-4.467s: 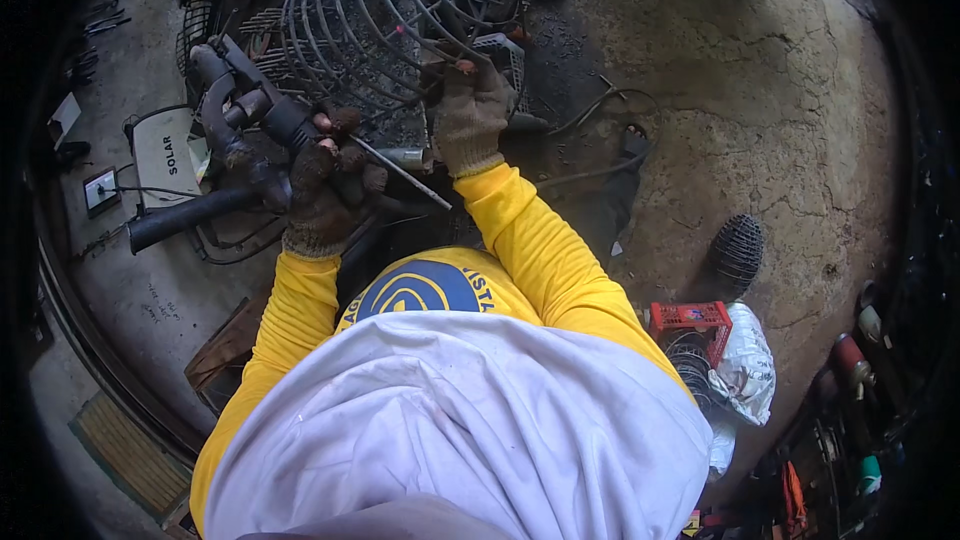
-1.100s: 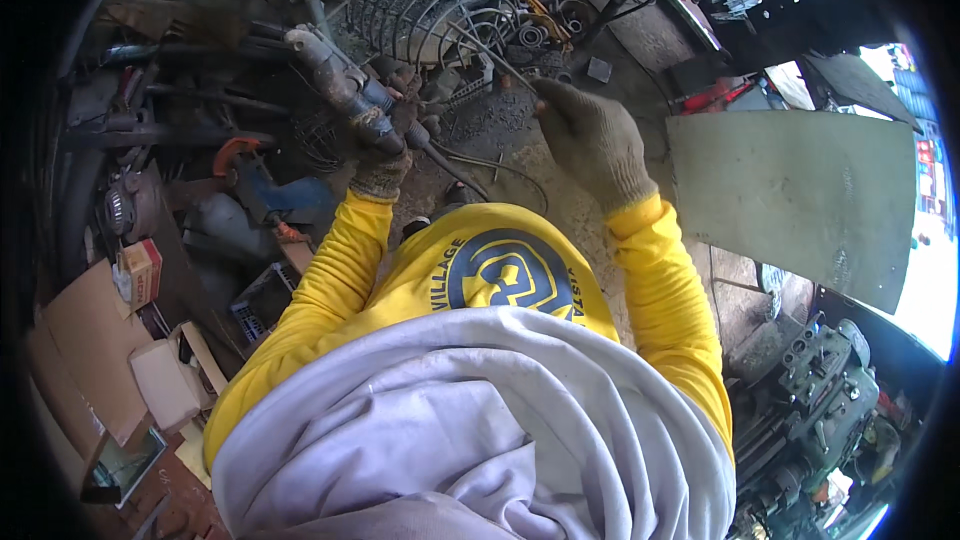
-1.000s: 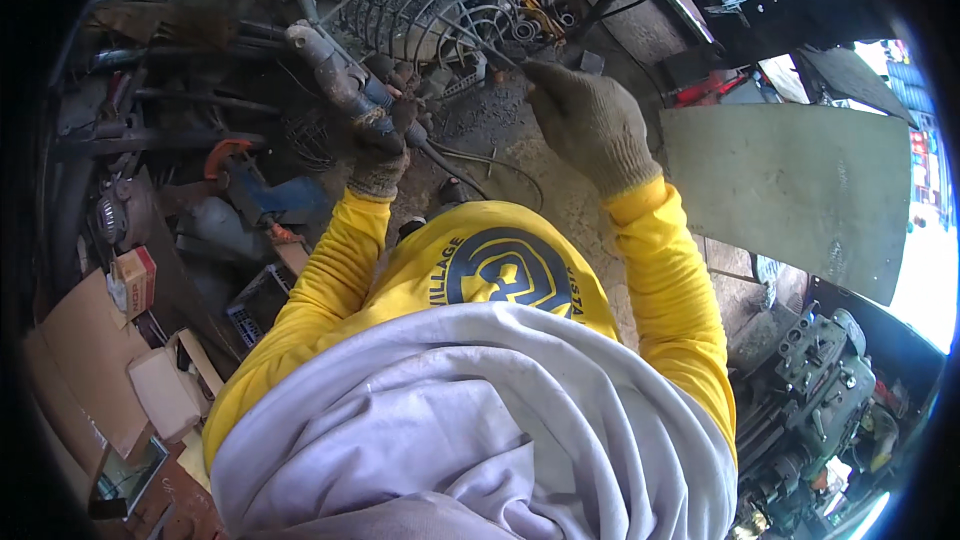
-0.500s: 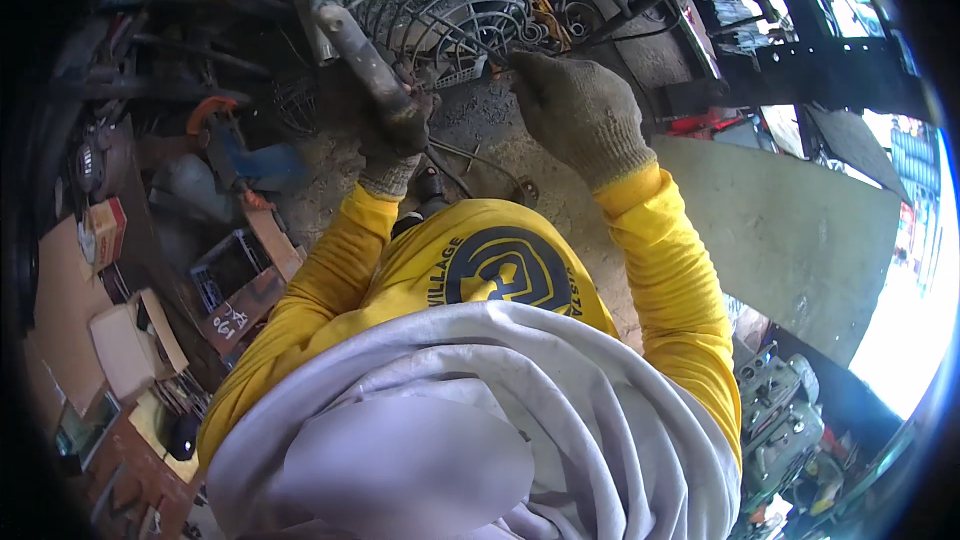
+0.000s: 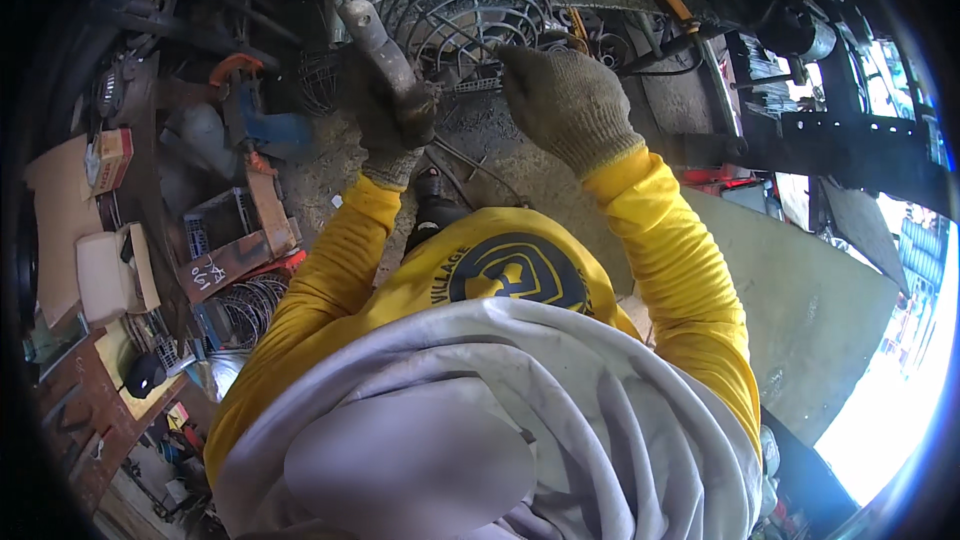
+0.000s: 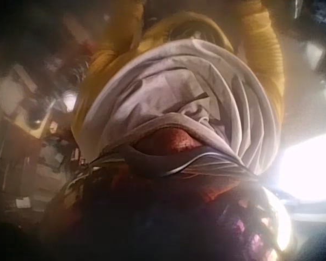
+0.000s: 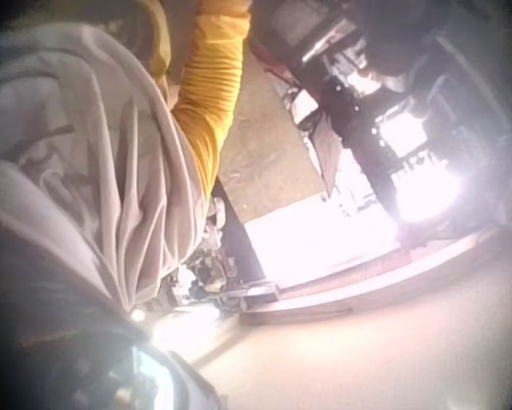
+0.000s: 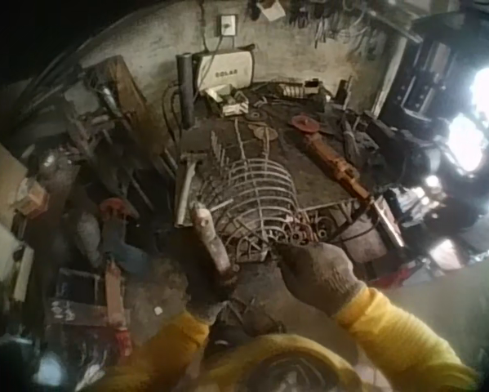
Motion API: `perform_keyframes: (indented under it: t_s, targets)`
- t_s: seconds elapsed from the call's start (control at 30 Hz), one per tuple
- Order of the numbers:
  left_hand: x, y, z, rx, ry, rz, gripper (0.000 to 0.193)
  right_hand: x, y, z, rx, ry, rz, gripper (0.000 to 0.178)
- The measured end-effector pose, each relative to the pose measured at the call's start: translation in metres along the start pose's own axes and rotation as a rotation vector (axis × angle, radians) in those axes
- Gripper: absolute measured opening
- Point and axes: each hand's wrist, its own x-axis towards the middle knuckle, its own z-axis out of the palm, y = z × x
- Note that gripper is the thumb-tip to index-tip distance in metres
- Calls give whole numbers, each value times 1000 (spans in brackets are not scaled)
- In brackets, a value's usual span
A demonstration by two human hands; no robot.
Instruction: The person welds wires onto a metal cage structure using a welding tool and adjusts the shape of the frame with a hammer.
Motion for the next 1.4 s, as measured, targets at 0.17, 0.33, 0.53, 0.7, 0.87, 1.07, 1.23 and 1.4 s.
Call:
perform_keyframes:
  t_s: [0.17,0.33,0.53,0.7,0.87,1.07,1.23,1.4]
  targets:
    - [0,25,28,-281,167,-166,28,7,1,4,28,-45,-3,36]
    - [6,1,-2,906,14,327,31,3,-2,12,80,-46,27,35]
    - [-2,14,15,123,102,-16,38,3,0,16,123,-45,10,35]
    - [-1,16,18,-337,212,-224,42,-2,1,19,157,-65,39,35]
    - [3,13,-7,13,45,-59,44,-1,5,31,164,35,17,32]
    - [11,11,-46,135,-308,53,45,-2,5,31,164,41,18,32]
    - [9,10,-80,-202,-250,-122,53,-1,3,33,177,71,18,33]
    - [-7,40,-105,176,-159,-175,39,-3,8,39,233,175,-3,31]
